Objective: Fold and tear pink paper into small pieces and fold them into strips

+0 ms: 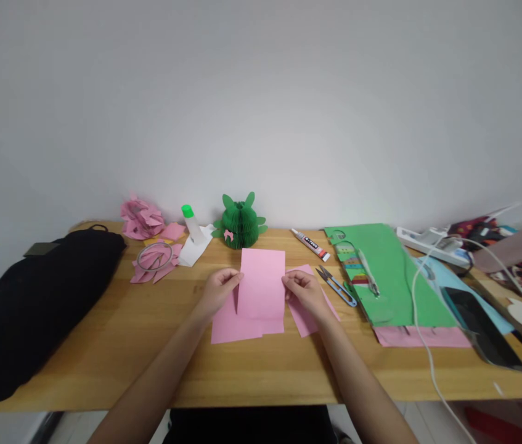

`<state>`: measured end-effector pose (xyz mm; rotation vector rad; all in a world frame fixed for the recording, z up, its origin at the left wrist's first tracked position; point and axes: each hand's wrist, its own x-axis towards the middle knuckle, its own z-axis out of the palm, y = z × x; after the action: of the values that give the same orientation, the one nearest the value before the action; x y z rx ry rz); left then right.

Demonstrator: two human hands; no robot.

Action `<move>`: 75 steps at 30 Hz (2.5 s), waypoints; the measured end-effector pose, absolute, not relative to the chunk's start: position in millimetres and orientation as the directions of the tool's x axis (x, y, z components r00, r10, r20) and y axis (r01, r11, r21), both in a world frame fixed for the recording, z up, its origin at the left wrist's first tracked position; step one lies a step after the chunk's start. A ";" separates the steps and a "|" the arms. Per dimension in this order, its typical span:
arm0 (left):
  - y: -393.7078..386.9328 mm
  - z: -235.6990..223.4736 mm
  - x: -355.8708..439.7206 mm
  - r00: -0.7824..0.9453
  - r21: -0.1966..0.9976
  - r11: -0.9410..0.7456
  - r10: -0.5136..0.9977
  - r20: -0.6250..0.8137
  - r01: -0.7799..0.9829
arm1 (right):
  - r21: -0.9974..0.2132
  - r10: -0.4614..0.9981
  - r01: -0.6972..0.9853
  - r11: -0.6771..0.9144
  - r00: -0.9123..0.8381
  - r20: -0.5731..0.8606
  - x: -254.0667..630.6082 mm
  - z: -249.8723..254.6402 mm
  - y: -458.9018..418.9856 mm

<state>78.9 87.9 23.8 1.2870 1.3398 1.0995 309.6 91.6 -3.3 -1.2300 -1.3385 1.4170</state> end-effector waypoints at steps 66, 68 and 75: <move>89.3 18.2 78.9 0.031 0.992 0.024 0.999 -0.028 0.124 | -0.992 0.984 0.103 -0.069 -0.159 -0.085 308.0 1.4 90.7; 89.3 18.6 79.1 0.031 0.992 0.024 0.999 -0.028 0.124 | -0.992 0.983 0.107 -0.068 -0.161 -0.085 308.4 0.1 91.2; 90.1 18.0 79.6 0.030 0.992 0.028 0.999 -0.032 0.122 | -0.991 0.982 0.118 -0.063 -0.169 -0.083 309.2 -3.7 92.1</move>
<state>79.6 90.1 18.0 1.2908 1.2884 1.1034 309.2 92.1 -3.7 -1.2602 -1.3878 1.3386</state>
